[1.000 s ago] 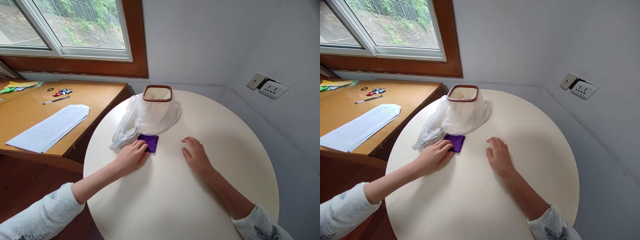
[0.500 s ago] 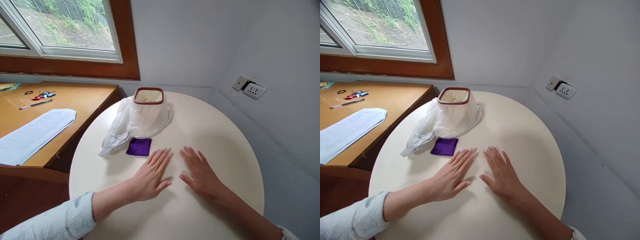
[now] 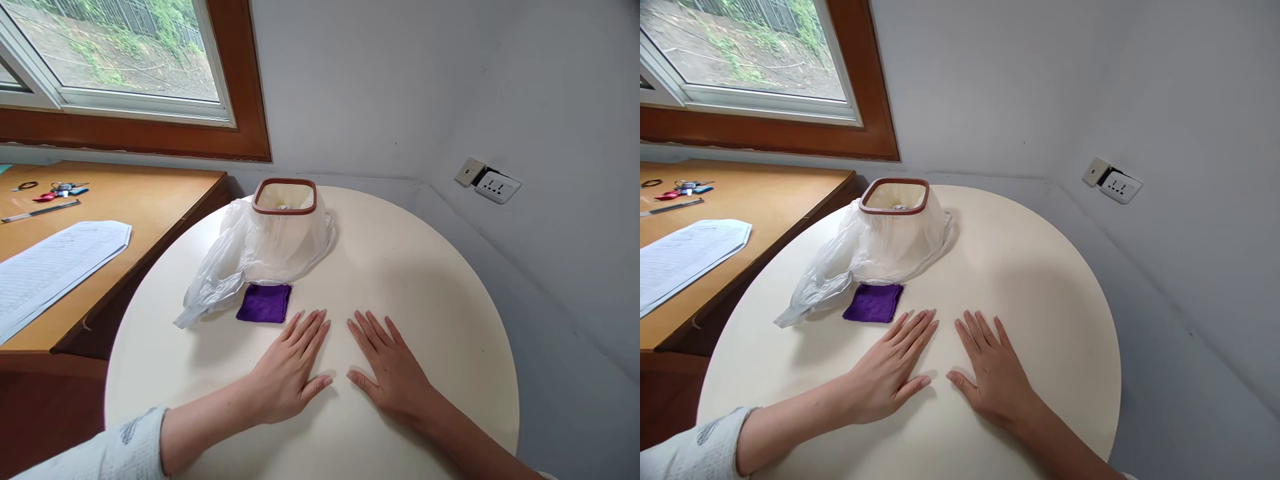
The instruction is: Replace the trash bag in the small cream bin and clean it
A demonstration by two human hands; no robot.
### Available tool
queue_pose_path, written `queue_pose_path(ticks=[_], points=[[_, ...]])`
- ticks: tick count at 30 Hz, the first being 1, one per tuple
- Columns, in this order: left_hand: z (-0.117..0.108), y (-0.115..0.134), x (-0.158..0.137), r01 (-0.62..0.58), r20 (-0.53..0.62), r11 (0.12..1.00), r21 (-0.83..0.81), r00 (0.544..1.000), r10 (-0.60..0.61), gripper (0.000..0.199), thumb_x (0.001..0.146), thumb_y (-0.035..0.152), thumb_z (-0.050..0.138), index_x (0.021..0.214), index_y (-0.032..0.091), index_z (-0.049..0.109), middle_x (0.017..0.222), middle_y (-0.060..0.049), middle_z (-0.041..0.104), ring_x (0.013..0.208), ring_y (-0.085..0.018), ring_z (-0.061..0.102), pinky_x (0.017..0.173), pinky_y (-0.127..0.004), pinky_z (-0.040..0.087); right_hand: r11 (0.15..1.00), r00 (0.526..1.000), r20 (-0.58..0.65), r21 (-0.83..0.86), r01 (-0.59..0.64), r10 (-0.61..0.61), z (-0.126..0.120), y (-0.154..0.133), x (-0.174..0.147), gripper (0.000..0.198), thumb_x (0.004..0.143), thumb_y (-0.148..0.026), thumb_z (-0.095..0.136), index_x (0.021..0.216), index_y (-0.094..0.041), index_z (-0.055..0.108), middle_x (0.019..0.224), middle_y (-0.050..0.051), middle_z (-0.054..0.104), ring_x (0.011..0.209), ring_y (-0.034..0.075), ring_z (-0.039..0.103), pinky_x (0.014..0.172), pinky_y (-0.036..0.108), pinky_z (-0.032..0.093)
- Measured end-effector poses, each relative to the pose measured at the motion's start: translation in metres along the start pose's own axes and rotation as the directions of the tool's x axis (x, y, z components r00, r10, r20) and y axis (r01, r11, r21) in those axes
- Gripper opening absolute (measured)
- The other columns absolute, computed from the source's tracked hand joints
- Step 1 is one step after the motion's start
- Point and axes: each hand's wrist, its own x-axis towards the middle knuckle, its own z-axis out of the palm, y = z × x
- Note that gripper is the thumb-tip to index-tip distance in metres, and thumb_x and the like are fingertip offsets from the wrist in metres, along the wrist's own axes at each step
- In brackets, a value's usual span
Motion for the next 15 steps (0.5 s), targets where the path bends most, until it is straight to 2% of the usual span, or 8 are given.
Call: queue_pose_path(ticks=[9,15], points=[[0.0003,-0.0004,0.0012,0.000,0.001,1.000,-0.014,1.000,0.000,0.070,0.089,0.049,0.034,0.143,0.012,0.009,0.148,-0.016,0.019,0.137,-0.029,0.017,0.111,-0.049,0.016,1.000,0.999,-0.034,0.008,0.008,-0.008,0.0011,0.0011,0.0004,0.067,0.088,-0.051,0.034,0.144,-0.023,0.009,0.149,0.006,0.017,0.137,0.026,0.016,0.109,0.053,0.017],[-0.0006,0.0000,0.0019,0.008,0.028,1.000,-0.005,1.000,-0.008,0.070,0.090,0.048,0.034,0.143,0.011,0.008,0.148,-0.016,0.017,0.137,-0.029,0.015,0.111,-0.049,0.014,1.000,1.000,-0.002,0.016,-0.002,0.002,-0.0005,0.0008,0.0010,0.066,0.089,-0.052,0.030,0.144,-0.023,0.007,0.150,0.005,0.012,0.138,0.026,0.012,0.110,0.053,0.015]])
